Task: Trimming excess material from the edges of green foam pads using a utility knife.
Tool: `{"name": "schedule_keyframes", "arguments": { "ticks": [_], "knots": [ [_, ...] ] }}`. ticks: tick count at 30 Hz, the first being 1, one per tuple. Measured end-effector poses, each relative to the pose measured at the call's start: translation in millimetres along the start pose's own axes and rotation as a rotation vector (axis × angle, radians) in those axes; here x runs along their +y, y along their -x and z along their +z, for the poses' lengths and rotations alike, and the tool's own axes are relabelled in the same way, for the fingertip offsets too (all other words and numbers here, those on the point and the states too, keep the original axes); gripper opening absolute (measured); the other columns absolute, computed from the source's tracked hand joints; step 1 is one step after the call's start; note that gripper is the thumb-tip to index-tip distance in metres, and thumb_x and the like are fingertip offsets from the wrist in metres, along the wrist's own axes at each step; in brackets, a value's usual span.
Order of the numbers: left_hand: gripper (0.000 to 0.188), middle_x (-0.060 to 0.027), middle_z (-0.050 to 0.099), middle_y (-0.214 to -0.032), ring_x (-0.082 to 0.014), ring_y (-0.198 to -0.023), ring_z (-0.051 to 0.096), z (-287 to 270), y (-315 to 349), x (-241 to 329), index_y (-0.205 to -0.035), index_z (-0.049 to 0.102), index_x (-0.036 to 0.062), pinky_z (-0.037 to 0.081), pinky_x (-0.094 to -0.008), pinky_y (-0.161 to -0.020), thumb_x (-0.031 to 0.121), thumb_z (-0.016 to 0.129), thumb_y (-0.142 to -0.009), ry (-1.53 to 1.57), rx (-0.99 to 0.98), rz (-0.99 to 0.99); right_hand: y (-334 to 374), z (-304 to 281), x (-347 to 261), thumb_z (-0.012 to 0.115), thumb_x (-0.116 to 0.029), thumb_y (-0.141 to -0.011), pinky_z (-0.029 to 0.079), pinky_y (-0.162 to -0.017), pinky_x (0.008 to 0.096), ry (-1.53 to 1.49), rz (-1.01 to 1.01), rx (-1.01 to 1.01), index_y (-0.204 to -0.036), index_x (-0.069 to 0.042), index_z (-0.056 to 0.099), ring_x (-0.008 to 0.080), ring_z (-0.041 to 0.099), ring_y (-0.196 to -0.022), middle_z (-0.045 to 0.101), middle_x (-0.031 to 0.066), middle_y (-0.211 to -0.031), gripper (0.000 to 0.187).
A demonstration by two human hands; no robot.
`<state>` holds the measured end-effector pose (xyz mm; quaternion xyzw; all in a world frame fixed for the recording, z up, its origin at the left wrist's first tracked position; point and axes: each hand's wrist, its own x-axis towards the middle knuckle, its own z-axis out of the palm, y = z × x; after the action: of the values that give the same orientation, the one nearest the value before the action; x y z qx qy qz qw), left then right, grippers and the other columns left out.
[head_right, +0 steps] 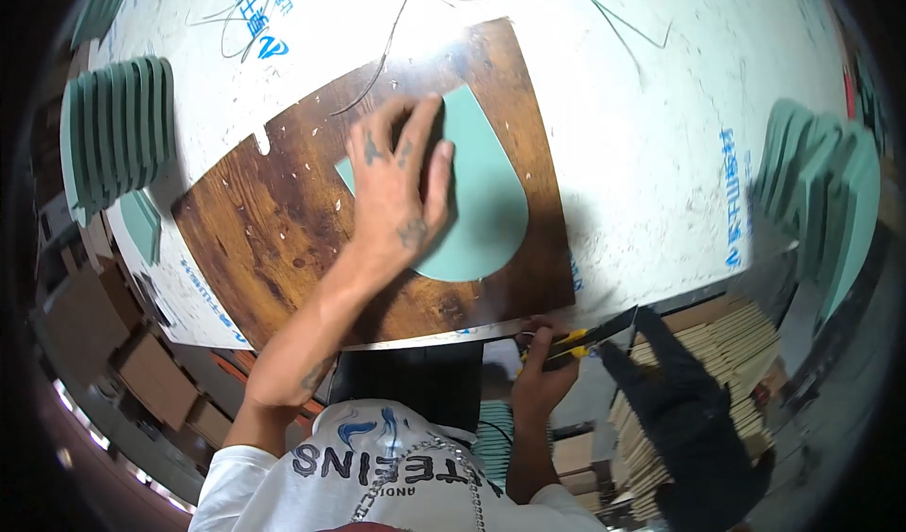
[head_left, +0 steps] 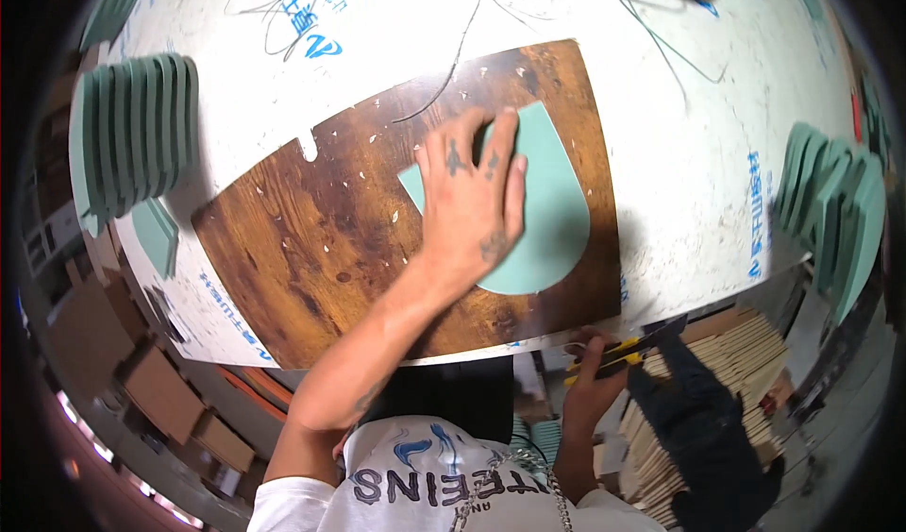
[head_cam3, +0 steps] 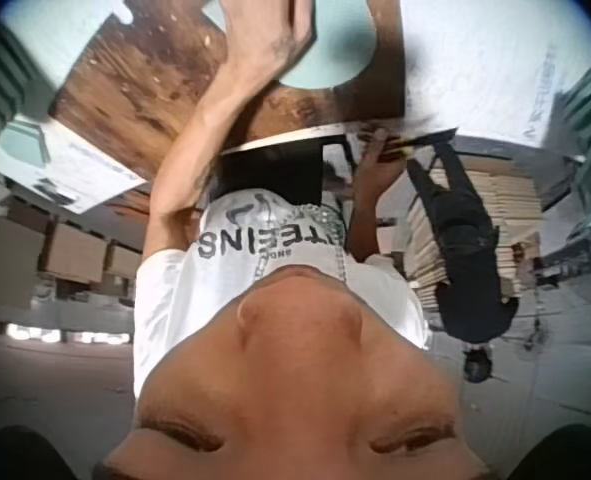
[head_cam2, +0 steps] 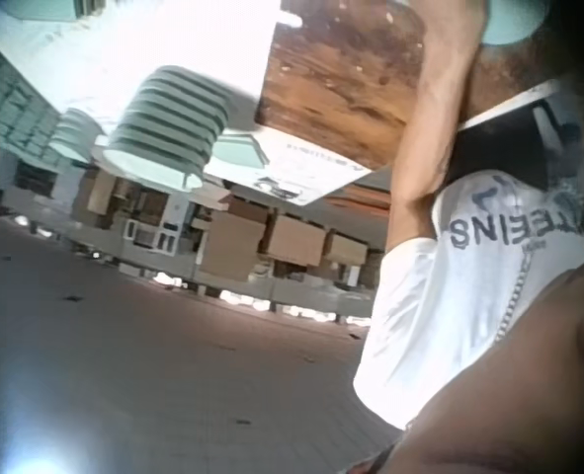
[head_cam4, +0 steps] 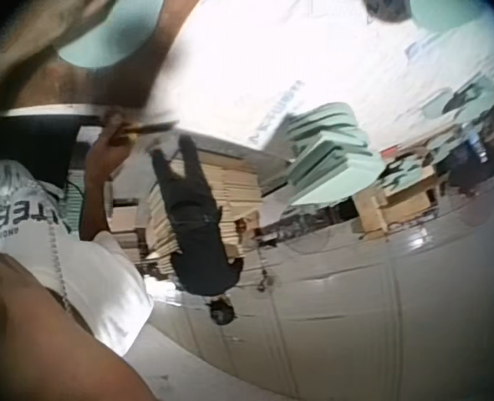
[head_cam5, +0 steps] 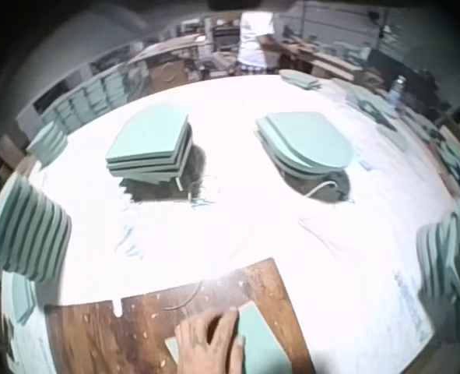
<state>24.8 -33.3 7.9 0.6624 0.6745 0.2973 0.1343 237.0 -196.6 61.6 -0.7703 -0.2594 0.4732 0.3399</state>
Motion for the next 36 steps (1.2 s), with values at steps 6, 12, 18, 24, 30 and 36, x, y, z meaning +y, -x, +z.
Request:
{"name": "schedule_keyframes", "arguments": {
  "ticks": [6, 12, 18, 24, 30, 36],
  "knots": [
    [0.060, -0.0271, 0.050, -0.138, -0.0430, -0.122, 0.050, -24, 82, 48, -0.142, 0.053, 0.0018, 0.041, -0.0546, -0.103, 0.010, 0.073, -0.087, 0.181, -0.296, 0.087, 48, 17, 26, 0.059, -0.021, -0.106, 0.063, -0.082, 0.0334, -0.236, 0.082, 0.192, -0.128, 0.005, 0.049, 0.0250, 0.069, -0.101, 0.065, 0.0167, -0.117, 0.036],
    [0.080, -0.0210, 0.018, -0.170, -0.0381, -0.157, 0.019, -64, 153, 40, -0.159, 0.036, 0.0108, 0.016, -0.0643, -0.123, 0.039, 0.071, -0.093, 0.220, -0.833, 0.366, 77, 2, 58, 0.070, -0.028, -0.100, 0.059, -0.073, 0.0345, -0.044, 0.241, 0.277, -0.125, 0.010, 0.055, 0.0224, 0.068, -0.094, 0.066, 0.0157, -0.115, 0.048],
    [0.056, -0.0101, 0.041, -0.162, -0.0274, -0.153, 0.032, -110, 156, 34, -0.147, 0.056, 0.0135, 0.020, -0.0557, -0.126, 0.021, 0.063, -0.092, 0.368, -0.656, 0.669, 116, 8, 13, 0.078, -0.022, -0.092, 0.058, -0.078, 0.0348, -0.306, -0.007, 0.281, -0.126, 0.010, 0.055, 0.0223, 0.067, -0.092, 0.067, 0.0187, -0.117, 0.052],
    [0.037, -0.0194, 0.071, -0.123, -0.0294, -0.108, 0.070, -135, 54, 36, -0.131, 0.068, 0.0021, 0.055, -0.0373, -0.094, 0.010, 0.062, -0.096, 0.666, -0.233, -0.178, 95, 30, -15, 0.063, -0.030, -0.103, 0.049, -0.061, 0.0259, -0.527, -0.329, -0.038, -0.128, 0.006, 0.057, 0.0154, 0.064, -0.070, 0.070, 0.0164, -0.095, 0.045],
    [0.042, -0.0195, 0.068, -0.122, -0.0287, -0.109, 0.063, -62, -20, -37, -0.127, 0.070, 0.0004, 0.050, -0.0386, -0.100, 0.024, 0.074, -0.092, 0.532, -0.101, -0.300, 66, 26, -5, 0.059, -0.020, -0.105, 0.048, -0.064, 0.0258, -0.231, -0.238, 0.029, -0.132, 0.003, 0.057, 0.0110, 0.058, -0.072, 0.063, 0.0065, -0.087, 0.036],
    [0.047, -0.0253, 0.050, -0.142, -0.0407, -0.134, 0.044, -16, -24, -47, -0.135, 0.061, 0.0037, 0.027, -0.0601, -0.111, 0.026, 0.067, -0.094, -0.155, -0.040, 0.399, 24, 45, 13, 0.074, -0.013, -0.096, 0.052, -0.069, 0.0301, 0.280, -0.779, 0.099, -0.143, -0.004, 0.058, 0.0177, 0.061, -0.086, 0.060, 0.0110, -0.102, 0.051]
  ]
}}
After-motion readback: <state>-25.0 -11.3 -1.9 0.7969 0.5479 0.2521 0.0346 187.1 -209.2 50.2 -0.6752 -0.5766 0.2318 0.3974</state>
